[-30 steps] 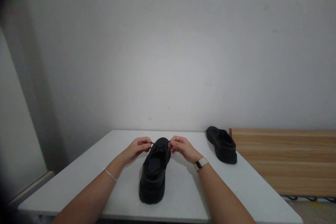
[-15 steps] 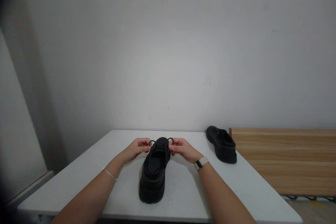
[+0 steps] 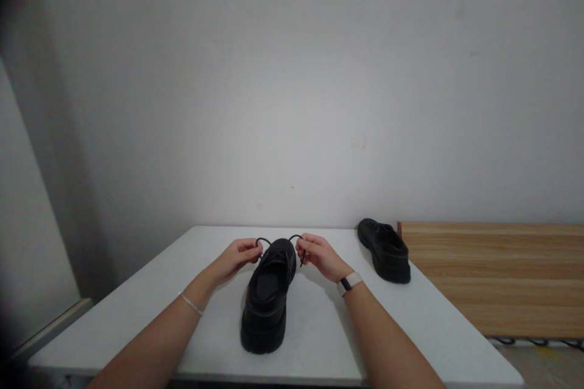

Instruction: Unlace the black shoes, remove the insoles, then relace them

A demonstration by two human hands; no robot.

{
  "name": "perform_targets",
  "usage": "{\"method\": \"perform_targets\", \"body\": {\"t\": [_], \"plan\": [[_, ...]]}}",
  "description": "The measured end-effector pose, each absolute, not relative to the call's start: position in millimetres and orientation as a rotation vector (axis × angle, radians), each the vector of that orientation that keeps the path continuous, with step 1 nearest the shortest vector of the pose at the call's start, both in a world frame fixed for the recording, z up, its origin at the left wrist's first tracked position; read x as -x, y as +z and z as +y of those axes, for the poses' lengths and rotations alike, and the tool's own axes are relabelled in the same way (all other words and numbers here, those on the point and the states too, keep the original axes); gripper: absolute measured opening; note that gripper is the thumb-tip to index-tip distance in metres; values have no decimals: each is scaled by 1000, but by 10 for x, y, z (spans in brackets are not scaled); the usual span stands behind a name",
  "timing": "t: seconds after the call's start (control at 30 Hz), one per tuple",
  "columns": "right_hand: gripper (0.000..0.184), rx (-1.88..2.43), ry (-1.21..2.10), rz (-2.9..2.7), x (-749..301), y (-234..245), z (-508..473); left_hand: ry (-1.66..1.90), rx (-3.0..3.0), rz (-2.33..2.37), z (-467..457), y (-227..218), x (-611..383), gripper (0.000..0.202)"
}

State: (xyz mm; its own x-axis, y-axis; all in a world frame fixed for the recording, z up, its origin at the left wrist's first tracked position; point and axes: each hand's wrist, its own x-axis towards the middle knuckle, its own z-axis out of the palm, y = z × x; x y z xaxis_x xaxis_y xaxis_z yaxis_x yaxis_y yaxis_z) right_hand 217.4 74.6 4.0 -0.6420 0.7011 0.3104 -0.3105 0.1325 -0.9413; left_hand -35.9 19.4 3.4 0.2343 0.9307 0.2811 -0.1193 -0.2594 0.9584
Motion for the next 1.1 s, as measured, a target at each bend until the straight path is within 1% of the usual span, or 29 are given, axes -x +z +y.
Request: {"method": "perform_targets", "body": {"t": [0.13,0.2,0.23,0.33,0.4,0.57,0.77,0.93,1.1], "plan": [[34,363,1641,-1617,-2196,47,744,1354,-1393,804,233,19,402,35],[36,340,1671,-1622,-2208,58,727,1407,-1359,776,240,27,426,38],[41,331,1689,-1628,-2212,65,715,1423,-1348,754,236,35,433,41],[65,325,1734,-1654,-2211,84,683,1394,-1358,694,194,68,425,49],[71,337,1740,-1668,-2202,91,672,1333,-1389,681,157,86,404,52],[60,353,1711,-1682,-2190,72,684,1227,-1459,725,131,81,379,49],[32,381,1751,-1706,-2205,19,714,1232,-1463,845,238,4,382,36],[35,392,1760,-1726,-2199,5,720,1219,-1497,894,259,-26,370,40],[34,455,1714,-1744,-2164,-22,734,1211,-1536,925,252,-30,381,38]]}}
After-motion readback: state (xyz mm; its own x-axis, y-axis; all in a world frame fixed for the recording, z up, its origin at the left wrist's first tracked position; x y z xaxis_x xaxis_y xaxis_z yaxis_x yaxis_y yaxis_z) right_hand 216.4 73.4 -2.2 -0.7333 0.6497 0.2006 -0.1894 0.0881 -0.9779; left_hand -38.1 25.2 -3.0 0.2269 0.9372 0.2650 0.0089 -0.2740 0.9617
